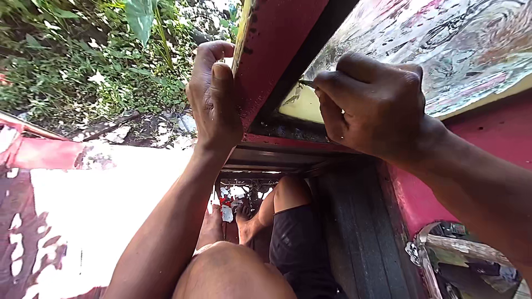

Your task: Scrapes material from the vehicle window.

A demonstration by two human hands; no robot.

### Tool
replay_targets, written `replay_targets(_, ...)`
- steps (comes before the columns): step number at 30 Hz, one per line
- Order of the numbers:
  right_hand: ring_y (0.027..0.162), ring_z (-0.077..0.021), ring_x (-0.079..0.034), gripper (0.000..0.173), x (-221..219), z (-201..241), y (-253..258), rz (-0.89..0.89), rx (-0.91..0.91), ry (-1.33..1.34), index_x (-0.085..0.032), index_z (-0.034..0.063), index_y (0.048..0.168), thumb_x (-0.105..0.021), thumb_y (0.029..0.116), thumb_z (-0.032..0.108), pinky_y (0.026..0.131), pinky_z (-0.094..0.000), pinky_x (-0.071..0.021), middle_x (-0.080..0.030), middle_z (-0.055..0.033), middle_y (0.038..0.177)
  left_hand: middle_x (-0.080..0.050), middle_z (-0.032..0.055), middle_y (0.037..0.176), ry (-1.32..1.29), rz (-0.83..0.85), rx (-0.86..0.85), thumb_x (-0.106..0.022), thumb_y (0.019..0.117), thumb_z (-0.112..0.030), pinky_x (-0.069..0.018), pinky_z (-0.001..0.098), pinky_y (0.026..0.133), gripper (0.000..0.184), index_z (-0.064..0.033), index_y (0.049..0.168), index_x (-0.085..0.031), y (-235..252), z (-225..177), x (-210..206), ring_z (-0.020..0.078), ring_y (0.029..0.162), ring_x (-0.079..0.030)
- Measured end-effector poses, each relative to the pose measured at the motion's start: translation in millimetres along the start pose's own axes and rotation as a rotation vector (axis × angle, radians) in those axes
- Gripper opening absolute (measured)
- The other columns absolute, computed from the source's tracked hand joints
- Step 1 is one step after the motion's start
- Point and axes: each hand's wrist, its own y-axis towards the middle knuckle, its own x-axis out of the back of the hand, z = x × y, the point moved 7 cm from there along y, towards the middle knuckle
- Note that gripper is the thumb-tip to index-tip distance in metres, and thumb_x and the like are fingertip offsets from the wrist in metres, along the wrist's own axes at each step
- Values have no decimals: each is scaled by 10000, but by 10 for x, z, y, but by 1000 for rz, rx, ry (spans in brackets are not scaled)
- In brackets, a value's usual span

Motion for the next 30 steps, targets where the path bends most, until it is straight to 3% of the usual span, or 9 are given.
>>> replay_targets(3, 539, -268, -526, 211, 37, -12, -11, -78, -12, -24, -716, -27, 918, -530, 989, 44, 444, -364, -325, -575, -152, 712, -641, -46, 957, 23, 11, -19, -187, 1079, -558, -522, 185, 838, 691, -5, 1164, -595, 5, 5, 5, -69, 922, -612)
replay_targets(8, 526, -283, -532, 218, 7, 44, -5, -32, -44, -22, -715, -24, 916, -516, 979, 42, 423, -376, -324, -568, -155, 724, -621, -93, 907, -14, 26, 3, -218, 1078, -559, -528, 174, 804, 646, -29, 1148, -580, 5, 12, -16, -83, 873, -608)
replay_targets(13, 524, -274, -534, 202, -15, 34, -29, -98, -51, -38, -710, -24, 906, -525, 959, 38, 422, -367, -321, -575, -153, 712, -625, -94, 896, -9, 4, 8, -223, 1087, -510, -519, 165, 792, 613, -21, 1145, -588, 2, 8, -4, -91, 862, -603)
replay_targets(17, 543, -271, -541, 212, 17, 21, -13, -70, -54, -18, -712, -19, 900, -524, 974, 45, 438, -369, -324, -574, -147, 711, -617, -88, 924, -21, 18, 12, -224, 1075, -559, -525, 174, 817, 642, -29, 1156, -578, -3, 31, -14, -84, 886, -603)
replay_targets(21, 536, -275, -540, 213, -57, 31, -5, -57, -45, -6, -708, -23, 895, -518, 967, 44, 432, -373, -329, -571, -151, 710, -626, -85, 893, 14, 1, -26, -201, 1092, -494, -518, 155, 783, 619, -11, 1136, -586, -3, 6, -4, -97, 859, -603)
replay_targets(30, 542, -273, -543, 213, -8, 13, -18, -63, -58, -29, -699, -19, 891, -519, 980, 51, 439, -371, -325, -581, -154, 719, -625, -75, 938, -15, 15, -13, -219, 1093, -490, -520, 163, 820, 605, -9, 1155, -581, 1, 4, -10, -90, 898, -602)
